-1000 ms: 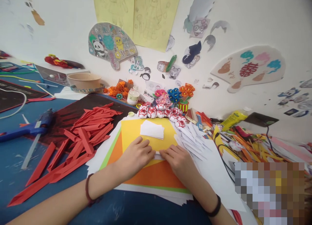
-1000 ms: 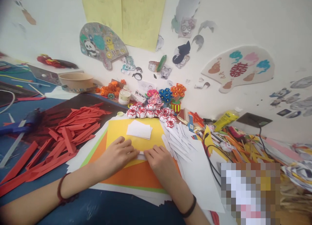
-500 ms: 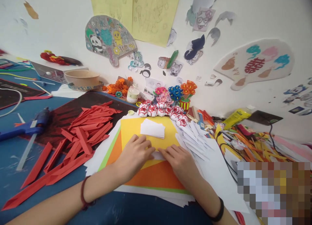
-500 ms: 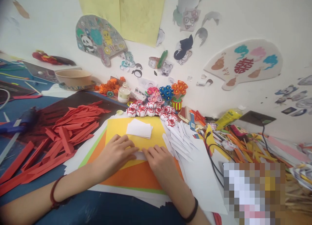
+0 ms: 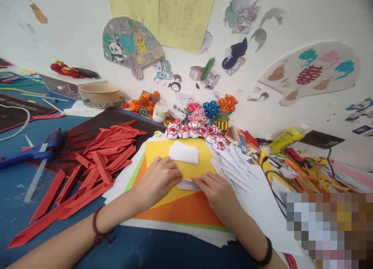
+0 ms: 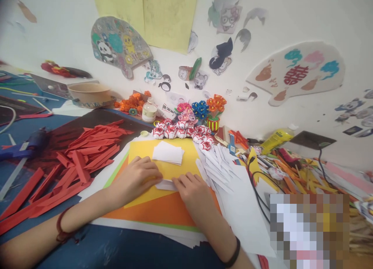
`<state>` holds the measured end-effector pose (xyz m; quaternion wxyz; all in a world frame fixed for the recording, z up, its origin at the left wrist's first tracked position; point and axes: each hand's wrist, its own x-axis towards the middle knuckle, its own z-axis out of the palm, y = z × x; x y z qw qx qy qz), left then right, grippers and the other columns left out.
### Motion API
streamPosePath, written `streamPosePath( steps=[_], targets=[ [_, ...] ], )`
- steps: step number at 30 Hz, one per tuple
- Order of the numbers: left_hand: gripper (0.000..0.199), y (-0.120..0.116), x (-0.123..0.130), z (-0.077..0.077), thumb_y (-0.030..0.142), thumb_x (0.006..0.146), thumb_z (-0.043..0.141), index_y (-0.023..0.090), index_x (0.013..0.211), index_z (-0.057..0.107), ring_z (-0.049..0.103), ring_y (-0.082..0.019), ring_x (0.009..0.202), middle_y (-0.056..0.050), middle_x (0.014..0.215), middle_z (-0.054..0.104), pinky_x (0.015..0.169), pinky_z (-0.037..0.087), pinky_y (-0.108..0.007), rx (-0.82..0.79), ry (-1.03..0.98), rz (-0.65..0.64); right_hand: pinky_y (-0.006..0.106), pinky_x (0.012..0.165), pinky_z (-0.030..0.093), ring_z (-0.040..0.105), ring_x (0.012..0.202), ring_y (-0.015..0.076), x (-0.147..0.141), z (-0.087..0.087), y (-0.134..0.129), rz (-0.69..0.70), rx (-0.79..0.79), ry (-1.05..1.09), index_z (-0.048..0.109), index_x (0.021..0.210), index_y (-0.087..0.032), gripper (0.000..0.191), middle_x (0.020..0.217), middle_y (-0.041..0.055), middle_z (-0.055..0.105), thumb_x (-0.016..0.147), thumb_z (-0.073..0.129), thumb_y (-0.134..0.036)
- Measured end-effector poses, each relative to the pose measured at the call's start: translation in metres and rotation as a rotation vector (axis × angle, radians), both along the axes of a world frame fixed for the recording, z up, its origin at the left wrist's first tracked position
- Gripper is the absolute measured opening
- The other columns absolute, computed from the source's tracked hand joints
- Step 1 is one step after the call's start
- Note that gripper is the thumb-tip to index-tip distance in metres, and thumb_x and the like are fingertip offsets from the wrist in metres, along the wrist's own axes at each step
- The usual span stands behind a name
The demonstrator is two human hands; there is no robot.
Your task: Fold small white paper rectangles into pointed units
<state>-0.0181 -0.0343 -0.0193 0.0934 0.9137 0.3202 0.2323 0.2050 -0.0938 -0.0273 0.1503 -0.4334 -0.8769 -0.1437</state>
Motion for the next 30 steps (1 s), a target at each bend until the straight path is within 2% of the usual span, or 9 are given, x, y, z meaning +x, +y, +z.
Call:
streamPosePath(
  steps=[6, 11, 15, 23, 28, 30],
  targets=[
    [0.022, -0.001, 0.004, -0.004, 0.021, 0.096, 0.051, 0.019, 0.082, 0.067, 0.051, -0.017, 0.081, -0.001, 0.078, 0.065, 0.068, 0.028, -0.033, 0.002, 0.029, -0.016, 0.032, 0.064, 0.041, 0.055, 0.075, 0.0213, 0.005, 0.0, 0.001, -0.001, -0.056, 0.061, 0.067, 0.109, -0.014, 0.031, 0.08, 0.0072, 0.064, 0.094, 0.041, -0.005],
    [0.026, 0.001, 0.003, -0.005, 0.022, 0.099, 0.044, 0.016, 0.082, 0.063, 0.048, -0.018, 0.079, -0.003, 0.078, 0.061, 0.069, 0.031, -0.032, 0.066, 0.066, -0.046, 0.03, 0.064, 0.044, 0.058, 0.074, 0.019, 0.018, -0.001, 0.007, -0.064, -0.172, 0.278, 0.069, 0.089, -0.016, 0.028, 0.08, 0.0058, 0.065, 0.094, 0.044, -0.006],
    [0.025, 0.005, 0.002, -0.008, 0.02, 0.1, 0.042, 0.015, 0.083, 0.06, 0.046, -0.018, 0.078, -0.004, 0.08, 0.058, 0.072, 0.035, -0.032, 0.103, 0.094, -0.078, 0.029, 0.066, 0.046, 0.059, 0.075, 0.0186, 0.021, 0.0, 0.01, -0.053, -0.261, 0.377, 0.068, 0.083, -0.018, 0.018, 0.08, 0.0046, 0.066, 0.093, 0.054, -0.013],
    [0.024, 0.01, -0.001, -0.007, 0.016, 0.099, 0.041, 0.015, 0.091, 0.063, 0.048, -0.019, 0.083, -0.006, 0.084, 0.059, 0.073, 0.04, -0.029, -0.012, 0.01, -0.2, 0.03, 0.069, 0.047, 0.059, 0.077, 0.0185, 0.019, -0.001, 0.011, 0.003, -0.299, 0.427, 0.066, 0.086, -0.017, 0.016, 0.083, 0.0052, 0.066, 0.094, 0.053, -0.014],
    [0.025, 0.01, -0.003, -0.011, 0.012, 0.099, 0.039, 0.015, 0.096, 0.064, 0.049, -0.019, 0.083, -0.006, 0.084, 0.059, 0.073, 0.042, -0.03, -0.009, -0.02, -0.226, 0.031, 0.071, 0.048, 0.059, 0.08, 0.0191, 0.02, -0.004, 0.011, 0.05, -0.276, 0.452, 0.067, 0.093, -0.017, 0.017, 0.088, 0.0064, 0.067, 0.095, 0.051, -0.012],
    [0.024, 0.01, -0.004, -0.011, 0.011, 0.098, 0.04, 0.015, 0.104, 0.063, 0.049, -0.02, 0.085, -0.007, 0.086, 0.059, 0.073, 0.043, -0.03, 0.025, 0.004, -0.231, 0.031, 0.07, 0.047, 0.059, 0.079, 0.0189, 0.02, -0.006, 0.011, 0.088, -0.246, 0.459, 0.067, 0.091, -0.016, 0.019, 0.087, 0.0065, 0.067, 0.096, 0.05, -0.011]
  ],
)
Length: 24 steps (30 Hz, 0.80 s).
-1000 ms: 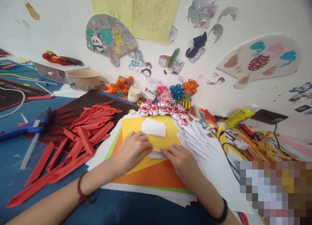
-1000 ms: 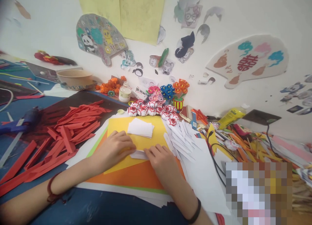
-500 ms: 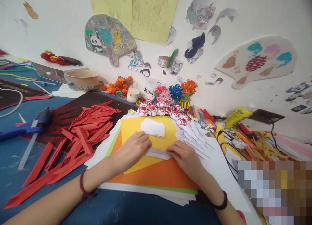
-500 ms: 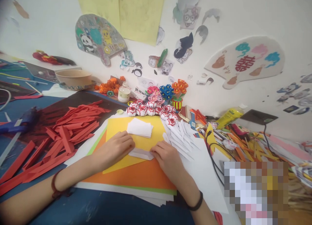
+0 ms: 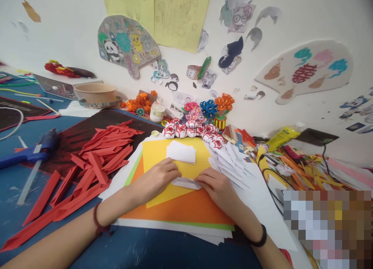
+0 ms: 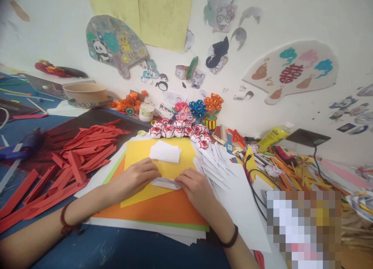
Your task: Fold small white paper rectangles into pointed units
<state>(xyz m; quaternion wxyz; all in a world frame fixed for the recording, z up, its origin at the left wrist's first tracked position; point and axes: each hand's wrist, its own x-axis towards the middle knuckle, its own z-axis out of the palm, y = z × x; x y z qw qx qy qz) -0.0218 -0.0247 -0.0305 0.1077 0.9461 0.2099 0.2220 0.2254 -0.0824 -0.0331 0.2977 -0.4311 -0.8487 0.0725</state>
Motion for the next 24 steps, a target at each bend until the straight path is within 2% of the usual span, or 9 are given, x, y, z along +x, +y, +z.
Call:
streamPosePath(
  steps=[3, 7, 11, 15, 20, 22, 24],
  targets=[
    [0.028, -0.002, 0.0, 0.0, 0.01, 0.099, 0.038, 0.014, 0.117, 0.059, 0.049, -0.02, 0.088, -0.008, 0.088, 0.059, 0.074, 0.044, -0.03, 0.097, 0.037, -0.017, 0.031, 0.068, 0.046, 0.057, 0.078, 0.019, 0.001, -0.004, 0.0, 0.043, 0.072, -0.037, 0.068, 0.091, -0.015, 0.024, 0.084, 0.007, 0.067, 0.097, 0.045, -0.008],
    [0.029, -0.004, 0.0, 0.003, 0.015, 0.101, 0.034, 0.013, 0.117, 0.058, 0.049, -0.02, 0.084, -0.006, 0.082, 0.058, 0.07, 0.044, -0.03, 0.242, 0.114, -0.057, 0.031, 0.067, 0.045, 0.055, 0.077, 0.0186, 0.002, -0.007, 0.001, 0.062, 0.121, -0.093, 0.068, 0.094, -0.013, 0.027, 0.083, 0.0077, 0.067, 0.098, 0.042, -0.008],
    [0.026, -0.006, 0.0, 0.008, 0.014, 0.102, 0.034, 0.01, 0.111, 0.058, 0.049, -0.02, 0.08, -0.006, 0.08, 0.058, 0.069, 0.041, -0.03, 0.383, 0.139, -0.094, 0.03, 0.065, 0.043, 0.052, 0.074, 0.0185, 0.0, -0.006, 0.0, 0.06, 0.182, -0.187, 0.067, 0.092, -0.012, 0.027, 0.079, 0.0072, 0.065, 0.1, 0.042, -0.011],
    [0.021, -0.007, 0.001, 0.007, 0.012, 0.1, 0.039, 0.01, 0.101, 0.06, 0.048, -0.02, 0.076, -0.005, 0.078, 0.057, 0.067, 0.039, -0.031, 0.453, 0.157, -0.104, 0.031, 0.062, 0.04, 0.05, 0.072, 0.0187, -0.002, -0.002, -0.003, 0.057, 0.263, -0.339, 0.067, 0.089, -0.011, 0.027, 0.075, 0.0068, 0.062, 0.1, 0.043, -0.014],
    [0.017, -0.01, 0.004, 0.003, 0.007, 0.095, 0.048, 0.012, 0.087, 0.062, 0.047, -0.02, 0.076, -0.006, 0.078, 0.057, 0.067, 0.037, -0.033, 0.519, 0.182, -0.109, 0.031, 0.06, 0.039, 0.05, 0.069, 0.0185, -0.006, 0.004, -0.004, 0.048, 0.343, -0.454, 0.067, 0.084, -0.011, 0.026, 0.071, 0.006, 0.06, 0.098, 0.046, -0.009],
    [0.017, -0.012, 0.005, 0.002, 0.007, 0.094, 0.05, 0.012, 0.082, 0.062, 0.046, -0.02, 0.075, -0.006, 0.077, 0.057, 0.066, 0.037, -0.033, 0.526, 0.185, -0.111, 0.032, 0.062, 0.04, 0.052, 0.07, 0.0191, -0.008, 0.007, -0.005, 0.037, 0.379, -0.461, 0.067, 0.086, -0.011, 0.025, 0.072, 0.0065, 0.061, 0.097, 0.046, -0.007],
    [0.018, -0.013, 0.005, 0.001, 0.007, 0.093, 0.051, 0.012, 0.08, 0.062, 0.046, -0.02, 0.075, -0.007, 0.077, 0.057, 0.066, 0.037, -0.033, 0.529, 0.189, -0.109, 0.033, 0.067, 0.043, 0.055, 0.076, 0.0206, -0.012, 0.01, -0.007, 0.021, 0.4, -0.426, 0.067, 0.096, -0.009, 0.026, 0.079, 0.0087, 0.064, 0.098, 0.041, -0.006]
  ],
)
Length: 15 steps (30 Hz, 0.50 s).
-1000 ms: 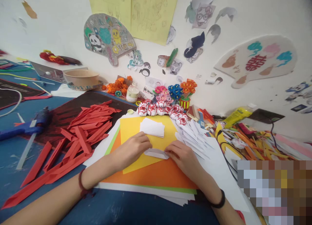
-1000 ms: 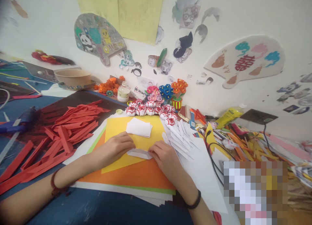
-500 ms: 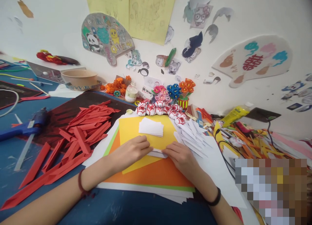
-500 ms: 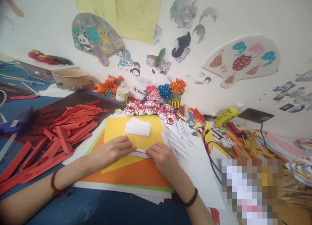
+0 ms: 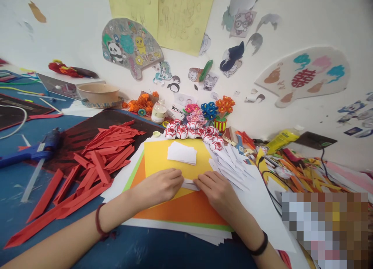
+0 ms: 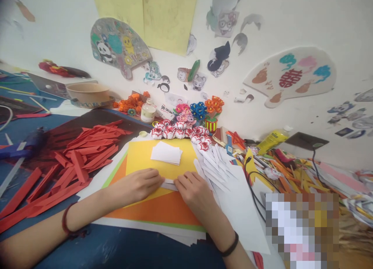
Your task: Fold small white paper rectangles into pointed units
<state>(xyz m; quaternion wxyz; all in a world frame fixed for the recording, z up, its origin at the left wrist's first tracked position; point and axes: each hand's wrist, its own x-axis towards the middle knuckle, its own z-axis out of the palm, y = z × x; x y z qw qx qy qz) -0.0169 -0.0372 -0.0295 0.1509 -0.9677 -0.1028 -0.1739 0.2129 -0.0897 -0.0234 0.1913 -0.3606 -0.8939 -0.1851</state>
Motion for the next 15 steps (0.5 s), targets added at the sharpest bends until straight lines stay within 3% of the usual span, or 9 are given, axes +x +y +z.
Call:
streamPosePath(
  steps=[4, 9, 15],
  targets=[
    [0.018, -0.001, 0.001, -0.002, 0.009, 0.094, 0.052, 0.012, 0.081, 0.063, 0.046, -0.02, 0.075, -0.007, 0.078, 0.057, 0.067, 0.038, -0.033, -0.007, 0.002, 0.004, 0.036, 0.077, 0.047, 0.057, 0.091, 0.0232, -0.015, -0.003, -0.008, -0.048, -0.029, 0.12, 0.061, 0.118, -0.006, 0.032, 0.098, 0.0139, 0.067, 0.098, 0.036, -0.004],
    [0.015, 0.002, -0.001, 0.002, 0.009, 0.092, 0.054, 0.011, 0.08, 0.063, 0.047, -0.02, 0.075, -0.006, 0.075, 0.057, 0.065, 0.038, -0.033, -0.02, 0.028, 0.002, 0.033, 0.07, 0.048, 0.057, 0.079, 0.0206, -0.029, -0.017, -0.01, -0.119, -0.106, 0.176, 0.067, 0.099, -0.009, 0.022, 0.083, 0.0097, 0.065, 0.098, 0.045, -0.008],
    [0.017, 0.004, -0.005, 0.01, 0.01, 0.097, 0.045, 0.013, 0.096, 0.062, 0.049, -0.021, 0.082, -0.007, 0.082, 0.06, 0.07, 0.039, -0.032, -0.166, -0.027, 0.117, 0.031, 0.067, 0.048, 0.055, 0.076, 0.0191, -0.028, -0.018, -0.007, -0.123, -0.144, 0.196, 0.065, 0.099, -0.012, 0.02, 0.08, 0.007, 0.063, 0.098, 0.045, -0.009]
  ],
)
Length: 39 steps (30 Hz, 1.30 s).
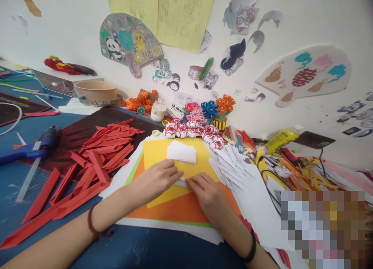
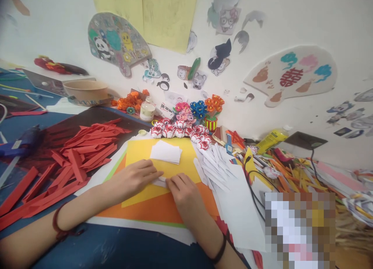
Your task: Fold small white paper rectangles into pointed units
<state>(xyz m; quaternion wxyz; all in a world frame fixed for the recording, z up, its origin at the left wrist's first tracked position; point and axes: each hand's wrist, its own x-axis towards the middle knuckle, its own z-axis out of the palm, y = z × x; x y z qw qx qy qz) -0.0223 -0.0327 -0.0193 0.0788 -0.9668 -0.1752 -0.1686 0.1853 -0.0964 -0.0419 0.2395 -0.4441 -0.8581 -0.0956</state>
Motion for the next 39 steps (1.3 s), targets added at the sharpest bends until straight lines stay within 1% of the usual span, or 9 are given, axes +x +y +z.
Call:
streamPosePath(
  steps=[4, 8, 12, 15, 20, 25, 30, 34, 39],
  targets=[
    [0.017, -0.007, 0.006, -0.003, 0.015, 0.098, 0.046, 0.014, 0.096, 0.062, 0.049, -0.021, 0.084, -0.006, 0.086, 0.061, 0.073, 0.039, -0.034, -0.089, -0.061, 0.065, 0.032, 0.067, 0.048, 0.055, 0.076, 0.0196, -0.001, 0.001, -0.002, -0.013, -0.012, -0.01, 0.065, 0.098, -0.014, 0.021, 0.081, 0.0076, 0.062, 0.098, 0.045, -0.01],
    [0.015, -0.011, 0.012, -0.007, 0.017, 0.096, 0.049, 0.014, 0.093, 0.063, 0.048, -0.022, 0.082, -0.006, 0.078, 0.06, 0.071, 0.037, -0.035, -0.058, -0.022, 0.051, 0.032, 0.067, 0.048, 0.055, 0.076, 0.0201, -0.001, -0.001, -0.002, -0.021, -0.031, 0.012, 0.065, 0.103, -0.015, 0.021, 0.081, 0.0077, 0.063, 0.099, 0.045, -0.011],
    [0.017, -0.011, 0.012, -0.006, 0.015, 0.096, 0.049, 0.014, 0.088, 0.064, 0.047, -0.022, 0.082, -0.006, 0.074, 0.059, 0.07, 0.035, -0.034, -0.055, 0.0, 0.054, 0.032, 0.067, 0.048, 0.055, 0.076, 0.0197, 0.0, -0.002, -0.002, -0.029, -0.045, 0.03, 0.064, 0.108, -0.015, 0.021, 0.081, 0.007, 0.062, 0.1, 0.044, -0.013],
    [0.015, -0.01, 0.01, -0.004, 0.015, 0.095, 0.051, 0.015, 0.086, 0.063, 0.046, -0.022, 0.081, -0.005, 0.072, 0.059, 0.071, 0.034, -0.035, -0.051, 0.019, 0.067, 0.031, 0.066, 0.047, 0.054, 0.075, 0.0191, 0.001, -0.001, -0.003, -0.032, -0.083, 0.026, 0.064, 0.105, -0.015, 0.022, 0.08, 0.0063, 0.063, 0.1, 0.043, -0.013],
    [0.013, -0.005, 0.005, -0.005, 0.015, 0.094, 0.053, 0.019, 0.096, 0.065, 0.047, -0.023, 0.086, -0.004, 0.077, 0.059, 0.074, 0.031, -0.037, -0.046, 0.019, 0.11, 0.032, 0.066, 0.046, 0.053, 0.075, 0.0198, 0.001, 0.001, -0.004, -0.05, -0.075, 0.014, 0.065, 0.097, -0.014, 0.025, 0.077, 0.0068, 0.063, 0.101, 0.041, -0.016],
    [0.017, -0.001, 0.002, -0.003, 0.024, 0.096, 0.052, 0.026, 0.099, 0.069, 0.048, -0.023, 0.093, -0.006, 0.089, 0.058, 0.077, 0.03, -0.037, -0.052, -0.017, 0.145, 0.032, 0.065, 0.046, 0.054, 0.076, 0.0202, 0.004, 0.004, -0.006, -0.054, -0.068, 0.017, 0.066, 0.094, -0.015, 0.029, 0.077, 0.0076, 0.064, 0.1, 0.037, -0.01],
    [0.022, -0.001, 0.002, 0.004, 0.035, 0.096, 0.051, 0.03, 0.093, 0.072, 0.047, -0.023, 0.092, -0.006, 0.09, 0.057, 0.076, 0.029, -0.038, -0.067, -0.028, 0.178, 0.033, 0.064, 0.048, 0.056, 0.077, 0.022, 0.004, 0.004, -0.009, -0.087, -0.061, -0.005, 0.065, 0.097, -0.014, 0.026, 0.078, 0.0084, 0.065, 0.096, 0.041, -0.005],
    [0.022, 0.0, 0.001, 0.006, 0.036, 0.095, 0.054, 0.029, 0.088, 0.073, 0.047, -0.023, 0.091, -0.006, 0.089, 0.057, 0.076, 0.028, -0.038, -0.047, -0.032, 0.168, 0.036, 0.065, 0.049, 0.057, 0.078, 0.0242, 0.001, 0.002, -0.012, -0.119, -0.045, -0.03, 0.065, 0.096, -0.014, 0.027, 0.08, 0.0103, 0.066, 0.094, 0.041, -0.003],
    [0.02, 0.002, 0.002, 0.004, 0.036, 0.092, 0.058, 0.027, 0.082, 0.073, 0.046, -0.022, 0.088, -0.006, 0.081, 0.058, 0.076, 0.028, -0.038, -0.023, -0.03, 0.174, 0.038, 0.067, 0.051, 0.058, 0.078, 0.0252, -0.002, 0.0, -0.014, -0.149, -0.032, -0.034, 0.066, 0.096, -0.012, 0.028, 0.083, 0.0121, 0.068, 0.092, 0.041, -0.001]
  ],
)
